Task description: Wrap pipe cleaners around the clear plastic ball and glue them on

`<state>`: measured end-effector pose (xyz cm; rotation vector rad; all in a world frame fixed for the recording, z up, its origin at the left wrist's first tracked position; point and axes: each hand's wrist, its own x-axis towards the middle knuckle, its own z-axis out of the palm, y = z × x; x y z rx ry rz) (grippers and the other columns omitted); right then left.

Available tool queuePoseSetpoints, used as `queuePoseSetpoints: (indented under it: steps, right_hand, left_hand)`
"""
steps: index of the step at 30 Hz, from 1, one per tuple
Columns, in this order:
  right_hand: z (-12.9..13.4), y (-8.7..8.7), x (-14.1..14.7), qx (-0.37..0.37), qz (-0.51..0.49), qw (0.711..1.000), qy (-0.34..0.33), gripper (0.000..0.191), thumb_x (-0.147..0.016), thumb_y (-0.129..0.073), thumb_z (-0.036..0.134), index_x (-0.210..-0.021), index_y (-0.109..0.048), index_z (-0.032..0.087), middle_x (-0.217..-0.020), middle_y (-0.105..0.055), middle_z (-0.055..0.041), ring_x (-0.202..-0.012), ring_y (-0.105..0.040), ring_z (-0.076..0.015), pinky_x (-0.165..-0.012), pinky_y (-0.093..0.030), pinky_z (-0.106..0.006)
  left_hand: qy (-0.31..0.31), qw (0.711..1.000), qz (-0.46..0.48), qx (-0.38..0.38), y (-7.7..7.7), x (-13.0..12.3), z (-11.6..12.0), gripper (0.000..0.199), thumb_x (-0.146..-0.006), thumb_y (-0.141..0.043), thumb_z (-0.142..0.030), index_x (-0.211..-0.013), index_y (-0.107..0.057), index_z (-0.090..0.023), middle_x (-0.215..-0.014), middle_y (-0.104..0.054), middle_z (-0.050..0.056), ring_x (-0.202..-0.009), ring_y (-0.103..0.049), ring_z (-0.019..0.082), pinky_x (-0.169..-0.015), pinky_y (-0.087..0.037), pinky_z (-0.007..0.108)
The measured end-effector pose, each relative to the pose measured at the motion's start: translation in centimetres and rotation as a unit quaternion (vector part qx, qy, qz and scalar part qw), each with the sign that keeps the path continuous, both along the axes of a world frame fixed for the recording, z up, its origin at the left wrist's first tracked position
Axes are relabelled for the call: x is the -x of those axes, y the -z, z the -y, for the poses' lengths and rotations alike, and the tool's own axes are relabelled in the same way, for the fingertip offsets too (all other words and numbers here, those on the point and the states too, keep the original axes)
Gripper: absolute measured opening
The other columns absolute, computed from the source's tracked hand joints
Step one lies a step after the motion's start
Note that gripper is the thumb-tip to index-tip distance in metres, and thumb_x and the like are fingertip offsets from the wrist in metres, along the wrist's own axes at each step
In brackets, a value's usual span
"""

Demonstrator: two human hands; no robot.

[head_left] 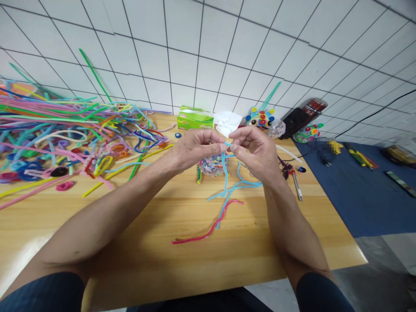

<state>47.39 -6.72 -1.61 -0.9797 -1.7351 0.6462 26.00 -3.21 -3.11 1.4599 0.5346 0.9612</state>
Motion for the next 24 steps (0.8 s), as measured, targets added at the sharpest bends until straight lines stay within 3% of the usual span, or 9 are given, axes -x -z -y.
queuePoseSetpoints:
  steps: [18,24]
  right_hand:
    - [0.22,-0.24,0.13,0.027,-0.017,0.999,-0.006,0.022,-0.089,-0.088,0.043,-0.102,-0.075,0.030,-0.085,-0.067,0.0016,-0.079,-0.068,-0.0181,-0.076,-0.064,-0.039]
    - [-0.23,0.09,0.06,0.067,-0.042,0.997,-0.004,0.042,-0.084,-0.093,0.053,-0.110,-0.072,0.029,-0.095,-0.072,0.0003,-0.089,-0.071,-0.0192,-0.078,-0.061,-0.035]
  left_hand:
    - [-0.034,0.999,0.009,0.011,-0.23,-0.25,0.49,0.030,-0.079,-0.097,-0.044,-0.077,-0.080,-0.019,-0.064,-0.071,0.000,-0.054,-0.058,0.011,-0.053,-0.047,0.024]
    - [-0.093,0.995,0.029,0.009,0.13,-0.25,-0.11,0.037,-0.075,-0.101,-0.051,-0.078,-0.082,-0.020,-0.062,-0.067,0.000,-0.053,-0.053,0.011,-0.051,-0.042,0.026]
